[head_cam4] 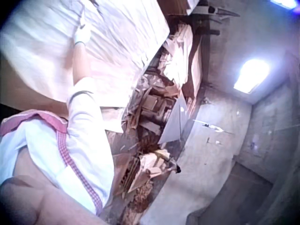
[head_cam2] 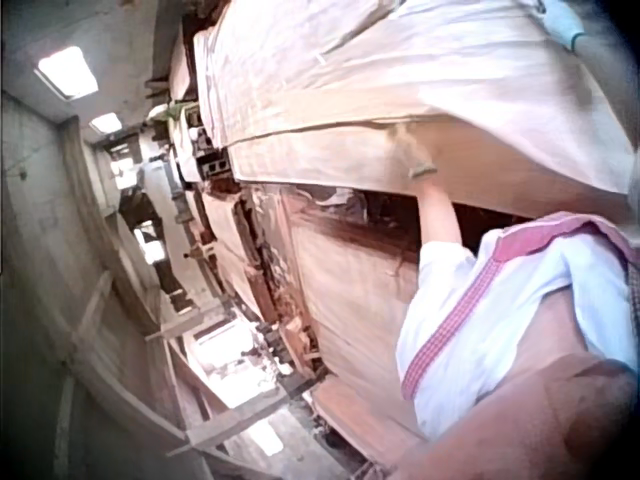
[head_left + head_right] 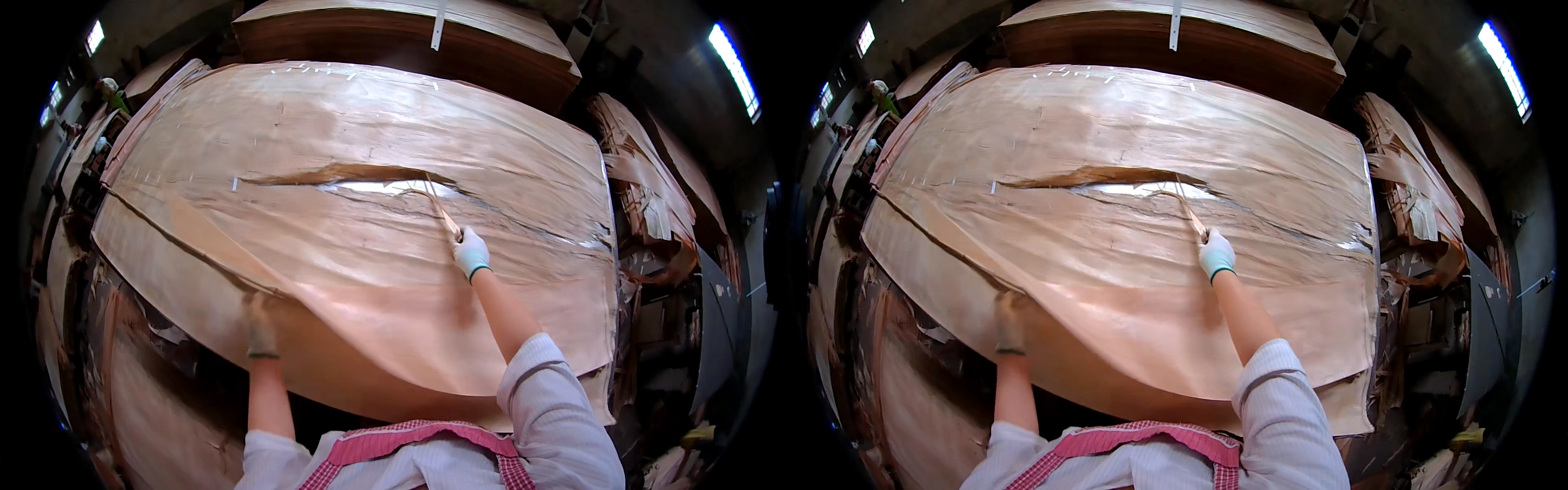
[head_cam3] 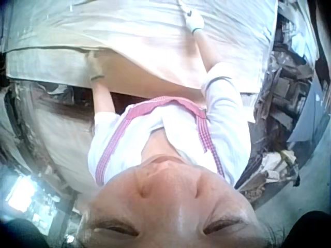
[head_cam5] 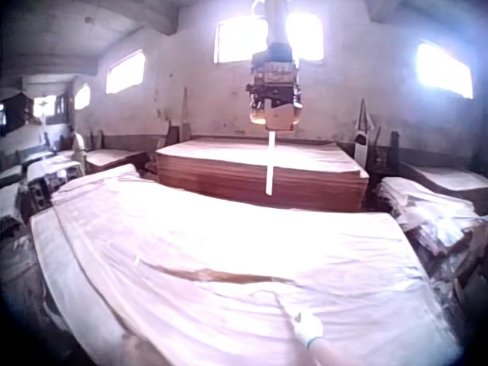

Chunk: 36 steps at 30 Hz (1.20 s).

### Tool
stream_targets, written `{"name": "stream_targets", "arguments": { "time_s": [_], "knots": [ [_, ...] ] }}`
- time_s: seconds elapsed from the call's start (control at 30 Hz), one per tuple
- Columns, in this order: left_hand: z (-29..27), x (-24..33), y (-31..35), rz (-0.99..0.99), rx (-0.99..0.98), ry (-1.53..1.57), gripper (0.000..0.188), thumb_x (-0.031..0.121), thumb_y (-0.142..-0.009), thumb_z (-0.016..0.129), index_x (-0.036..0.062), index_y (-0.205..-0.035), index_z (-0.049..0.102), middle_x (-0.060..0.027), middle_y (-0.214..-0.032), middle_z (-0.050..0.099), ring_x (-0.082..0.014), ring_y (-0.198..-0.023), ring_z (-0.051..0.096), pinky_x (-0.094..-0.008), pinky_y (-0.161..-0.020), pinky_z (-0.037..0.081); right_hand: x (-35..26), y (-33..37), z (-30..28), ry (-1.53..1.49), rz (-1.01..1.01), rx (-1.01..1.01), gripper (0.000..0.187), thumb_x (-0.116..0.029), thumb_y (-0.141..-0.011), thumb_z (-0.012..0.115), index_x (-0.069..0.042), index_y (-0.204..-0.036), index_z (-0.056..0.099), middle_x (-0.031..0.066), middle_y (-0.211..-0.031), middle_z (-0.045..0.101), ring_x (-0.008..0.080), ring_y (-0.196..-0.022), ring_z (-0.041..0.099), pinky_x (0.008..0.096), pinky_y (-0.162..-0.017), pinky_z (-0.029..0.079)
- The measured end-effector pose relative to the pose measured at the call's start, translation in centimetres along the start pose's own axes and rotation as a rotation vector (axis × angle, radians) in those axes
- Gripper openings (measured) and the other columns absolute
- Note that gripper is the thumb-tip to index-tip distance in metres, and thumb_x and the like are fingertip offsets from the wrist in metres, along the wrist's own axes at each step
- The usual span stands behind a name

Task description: The person handles large, thin wooden sheets in a workshop, smoothing them onto a curved surface and securing them with white tape. They use a knife to cut the tape and a long stick to sweep wood shavings off the workbench. The person also stacks and lifts multiple wooden panels.

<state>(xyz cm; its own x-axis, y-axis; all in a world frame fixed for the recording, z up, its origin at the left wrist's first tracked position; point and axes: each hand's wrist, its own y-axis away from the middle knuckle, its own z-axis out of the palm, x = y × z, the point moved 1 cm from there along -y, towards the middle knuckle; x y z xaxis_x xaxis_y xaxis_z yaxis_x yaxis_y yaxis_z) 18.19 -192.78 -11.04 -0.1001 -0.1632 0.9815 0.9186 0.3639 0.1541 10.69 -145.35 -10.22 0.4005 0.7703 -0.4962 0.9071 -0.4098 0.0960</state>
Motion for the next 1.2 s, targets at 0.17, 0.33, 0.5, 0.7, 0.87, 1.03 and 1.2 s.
{"name": "stream_targets", "arguments": {
  "time_s": [0.17,0.33,0.5,0.7,0.87,1.03,1.2],
  "knots": [
    [-11.2,6.7,-2.1,0.637,0.571,-0.708,0.045,0.024,-0.096,0.049,-0.0036,-0.131,0.046,-0.0164,-0.133,0.048,-0.0256,-0.125,0.045,-0.0373,-0.106,0.035,-1.5,-3.5,-5.2,-0.428,-0.070,-0.379,0.021,-0.015,-0.082,0.063,-0.002,-0.098,0.063,0.0067,-0.079,0.064,0.0159,-0.072,0.058,0.0292,-0.064,0.047],
    [5.8,16.1,-5.5,0.537,0.047,-0.124,0.036,0.016,-0.096,0.050,0.0014,-0.128,0.050,-0.0145,-0.138,0.045,-0.0293,-0.131,0.039,-0.0421,-0.109,0.032,-2.2,-5.2,-16.6,-0.685,0.120,-0.535,0.016,-0.009,-0.084,0.059,-0.004,-0.099,0.063,-0.0021,-0.072,0.055,0.0041,-0.053,0.044,0.0205,-0.043,0.033],
    [16.3,16.5,-14.5,1.134,-0.068,-1.504,0.030,0.006,-0.083,0.055,0.0052,-0.112,0.063,-0.0148,-0.121,0.060,-0.0331,-0.122,0.050,-0.0435,-0.104,0.038,-3.3,-4.4,-17.0,-0.385,0.051,-0.566,0.019,-0.006,-0.083,0.057,-0.001,-0.101,0.062,-0.0029,-0.075,0.053,0.0066,-0.064,0.046,0.0216,-0.057,0.039],
    [12.3,13.2,-22.9,0.453,-0.350,-2.036,0.014,0.009,-0.081,0.054,0.0068,-0.083,0.068,-0.0165,-0.086,0.068,-0.0295,-0.088,0.068,-0.0463,-0.076,0.053,3.5,-6.5,-10.8,-0.314,0.001,-0.479,0.024,-0.005,-0.077,0.058,0.000,-0.101,0.061,-0.0023,-0.077,0.050,0.0095,-0.074,0.046,0.0244,-0.068,0.041],
    [22.9,12.0,-22.4,0.815,-0.589,-1.529,0.011,0.015,-0.085,0.057,0.0060,-0.086,0.063,-0.0183,-0.085,0.064,-0.0345,-0.085,0.063,-0.0452,-0.072,0.051,4.2,-6.5,-8.9,-0.299,-0.029,-0.266,0.025,-0.005,-0.077,0.058,-0.002,-0.102,0.061,-0.0006,-0.078,0.052,0.0101,-0.074,0.046,0.0250,-0.069,0.041],
    [29.8,-1.8,-21.6,1.076,-0.624,-1.587,0.013,0.015,-0.084,0.056,0.0082,-0.095,0.059,-0.0096,-0.093,0.063,-0.0257,-0.085,0.064,-0.0386,-0.077,0.051,0.4,-6.6,-10.5,-0.492,-0.003,-0.335,0.023,-0.005,-0.080,0.055,-0.001,-0.102,0.062,0.0005,-0.079,0.057,0.0093,-0.073,0.051,0.0236,-0.068,0.043],
    [31.4,-5.4,-24.2,1.210,-0.564,-1.612,0.009,0.012,-0.082,0.057,0.0096,-0.089,0.062,-0.0082,-0.084,0.063,-0.0226,-0.073,0.066,-0.0374,-0.063,0.053,3.5,-6.3,-15.1,-0.962,0.217,-0.251,0.015,-0.006,-0.083,0.053,-0.001,-0.096,0.059,-0.0013,-0.072,0.054,0.0068,-0.059,0.049,0.0207,-0.054,0.040]
  ]
}}
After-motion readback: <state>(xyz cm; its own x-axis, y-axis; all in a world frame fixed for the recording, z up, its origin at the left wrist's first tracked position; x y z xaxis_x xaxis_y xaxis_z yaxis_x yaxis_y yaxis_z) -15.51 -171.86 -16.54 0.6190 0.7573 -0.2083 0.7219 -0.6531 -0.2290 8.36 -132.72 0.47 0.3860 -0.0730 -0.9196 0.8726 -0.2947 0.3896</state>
